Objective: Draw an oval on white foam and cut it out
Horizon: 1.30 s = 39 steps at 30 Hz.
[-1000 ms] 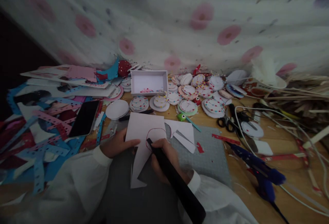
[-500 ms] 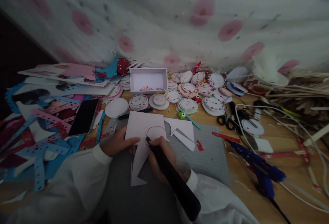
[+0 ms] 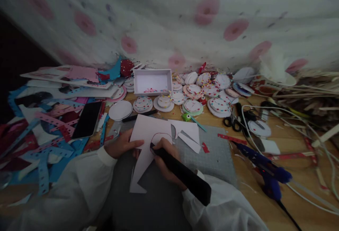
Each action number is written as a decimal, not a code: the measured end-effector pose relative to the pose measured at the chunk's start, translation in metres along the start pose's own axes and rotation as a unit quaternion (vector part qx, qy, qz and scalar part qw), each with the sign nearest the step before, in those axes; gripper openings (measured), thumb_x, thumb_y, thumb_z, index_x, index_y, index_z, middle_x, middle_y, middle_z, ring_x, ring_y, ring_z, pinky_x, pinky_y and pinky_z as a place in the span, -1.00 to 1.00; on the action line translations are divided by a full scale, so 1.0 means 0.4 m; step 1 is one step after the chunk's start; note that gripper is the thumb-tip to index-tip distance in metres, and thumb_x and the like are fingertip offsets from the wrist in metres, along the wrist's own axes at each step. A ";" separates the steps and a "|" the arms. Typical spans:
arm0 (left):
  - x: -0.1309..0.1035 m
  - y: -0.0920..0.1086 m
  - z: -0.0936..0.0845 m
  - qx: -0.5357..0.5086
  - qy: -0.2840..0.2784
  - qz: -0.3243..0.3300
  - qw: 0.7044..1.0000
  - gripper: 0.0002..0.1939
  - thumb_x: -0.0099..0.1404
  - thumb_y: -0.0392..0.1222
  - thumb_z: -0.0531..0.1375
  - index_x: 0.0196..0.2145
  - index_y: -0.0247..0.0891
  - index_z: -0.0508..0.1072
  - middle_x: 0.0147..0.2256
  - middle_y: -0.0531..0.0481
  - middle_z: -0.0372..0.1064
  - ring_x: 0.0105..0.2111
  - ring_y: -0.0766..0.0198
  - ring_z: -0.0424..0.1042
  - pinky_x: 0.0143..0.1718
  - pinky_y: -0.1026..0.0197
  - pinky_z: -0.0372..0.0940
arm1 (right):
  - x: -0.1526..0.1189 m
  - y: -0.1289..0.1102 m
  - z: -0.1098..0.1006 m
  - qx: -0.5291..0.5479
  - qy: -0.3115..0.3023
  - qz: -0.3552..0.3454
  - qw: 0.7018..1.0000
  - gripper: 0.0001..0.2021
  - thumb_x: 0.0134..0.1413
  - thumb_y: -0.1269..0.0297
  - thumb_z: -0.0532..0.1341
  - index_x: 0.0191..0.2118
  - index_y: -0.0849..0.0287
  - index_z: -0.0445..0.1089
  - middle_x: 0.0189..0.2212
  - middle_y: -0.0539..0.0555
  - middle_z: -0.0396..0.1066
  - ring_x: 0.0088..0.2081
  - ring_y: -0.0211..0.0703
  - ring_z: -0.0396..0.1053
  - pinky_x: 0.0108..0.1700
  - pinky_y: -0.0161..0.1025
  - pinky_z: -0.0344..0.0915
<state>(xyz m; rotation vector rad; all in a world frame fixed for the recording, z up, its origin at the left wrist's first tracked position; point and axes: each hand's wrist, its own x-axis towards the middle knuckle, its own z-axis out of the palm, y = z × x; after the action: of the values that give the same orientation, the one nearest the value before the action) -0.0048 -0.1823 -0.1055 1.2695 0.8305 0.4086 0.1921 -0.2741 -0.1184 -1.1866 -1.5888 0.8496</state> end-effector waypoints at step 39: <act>-0.027 0.002 -0.045 -0.057 -0.051 -0.025 0.997 -0.56 0.05 -0.04 0.37 -0.24 -0.32 0.31 -0.56 0.09 0.40 -0.71 0.39 0.33 -0.71 0.39 0.19 | 0.025 0.028 -0.059 0.442 0.205 0.114 0.866 -0.79 -0.37 0.38 0.06 -0.54 0.11 0.43 -0.78 -0.11 0.24 -0.58 -0.19 0.37 -0.02 0.02 0.33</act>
<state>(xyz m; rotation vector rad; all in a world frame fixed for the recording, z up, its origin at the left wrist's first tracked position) -0.0250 -0.1774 -0.1026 1.1528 0.7407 0.3430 0.2168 -0.2617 -0.1183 -0.7878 -0.5672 1.1988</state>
